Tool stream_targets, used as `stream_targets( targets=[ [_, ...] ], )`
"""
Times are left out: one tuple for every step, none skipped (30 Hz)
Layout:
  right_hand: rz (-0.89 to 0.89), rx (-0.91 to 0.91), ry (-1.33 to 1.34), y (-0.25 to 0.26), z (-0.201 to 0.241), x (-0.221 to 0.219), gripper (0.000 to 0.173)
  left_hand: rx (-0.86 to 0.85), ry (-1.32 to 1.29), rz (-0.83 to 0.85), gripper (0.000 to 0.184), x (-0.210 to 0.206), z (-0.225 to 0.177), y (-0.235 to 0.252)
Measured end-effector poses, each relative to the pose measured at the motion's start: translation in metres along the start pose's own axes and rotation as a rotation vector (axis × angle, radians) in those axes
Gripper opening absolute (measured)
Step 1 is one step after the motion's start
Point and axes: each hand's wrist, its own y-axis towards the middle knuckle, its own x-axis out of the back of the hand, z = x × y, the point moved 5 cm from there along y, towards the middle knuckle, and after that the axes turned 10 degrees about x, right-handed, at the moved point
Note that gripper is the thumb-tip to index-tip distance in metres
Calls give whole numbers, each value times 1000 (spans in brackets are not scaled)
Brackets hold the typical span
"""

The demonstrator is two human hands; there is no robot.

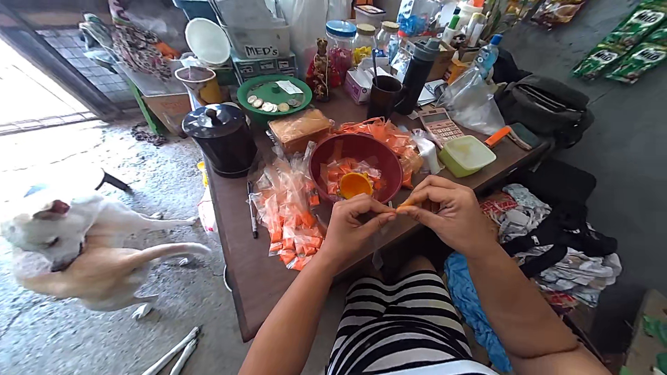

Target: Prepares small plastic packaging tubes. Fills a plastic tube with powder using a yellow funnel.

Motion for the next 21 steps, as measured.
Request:
stream_targets(
  targets=[
    [-5,1,16,0,-2,1,19,1,2,-10,13,1,0,0],
    [-8,-6,30,1,-4,3,24,7,7,-25,13,1,1,0],
    [-7,-27,38,2,-5,6,29,16,10,-39,12,2,1,0],
    [3,-53,46,2,-5,8,32,22,10,-50,12,2,2,0],
    [25,-72,56,3,-5,10,33,23,6,-58,12,3,2,0],
    [45,-77,67,3,-6,11,33,22,1,-61,12,3,2,0],
    [66,-77,74,3,-5,10,33,21,-5,-61,11,3,2,0],
    [88,-83,80,3,-5,8,35,21,-11,-61,10,3,1,0],
    [106,-91,86,2,-4,6,35,19,-14,-59,9,2,1,0],
    [114,-97,93,2,-3,3,32,18,-15,-58,9,2,1,0],
    [109,-96,98,1,-2,1,26,17,-15,-59,9,2,1,-1],
    [93,-86,94,0,-2,0,20,15,-16,-60,9,2,1,-1],
    [73,-76,88,0,-1,-1,16,15,-16,-57,10,2,1,-1],
    [50,-68,87,0,-1,-1,13,14,-15,-53,10,2,0,-1],
    [28,-65,93,0,-1,-1,11,13,-15,-49,10,2,0,-1],
    [9,-67,101,0,-1,-1,10,14,-14,-49,10,1,0,-1],
    [-12,-72,106,0,-1,-2,9,15,-11,-50,10,1,1,-1],
    [-35,-78,107,0,-1,-2,10,15,-10,-50,11,1,1,-1],
    [-49,-80,103,0,-1,-2,11,13,-9,-52,11,1,0,-1],
    [-53,-78,101,1,-1,-2,13,11,-8,-55,11,2,0,-1],
    [-47,-70,99,0,-1,-3,13,10,-8,-57,11,2,0,-1]
  ],
)
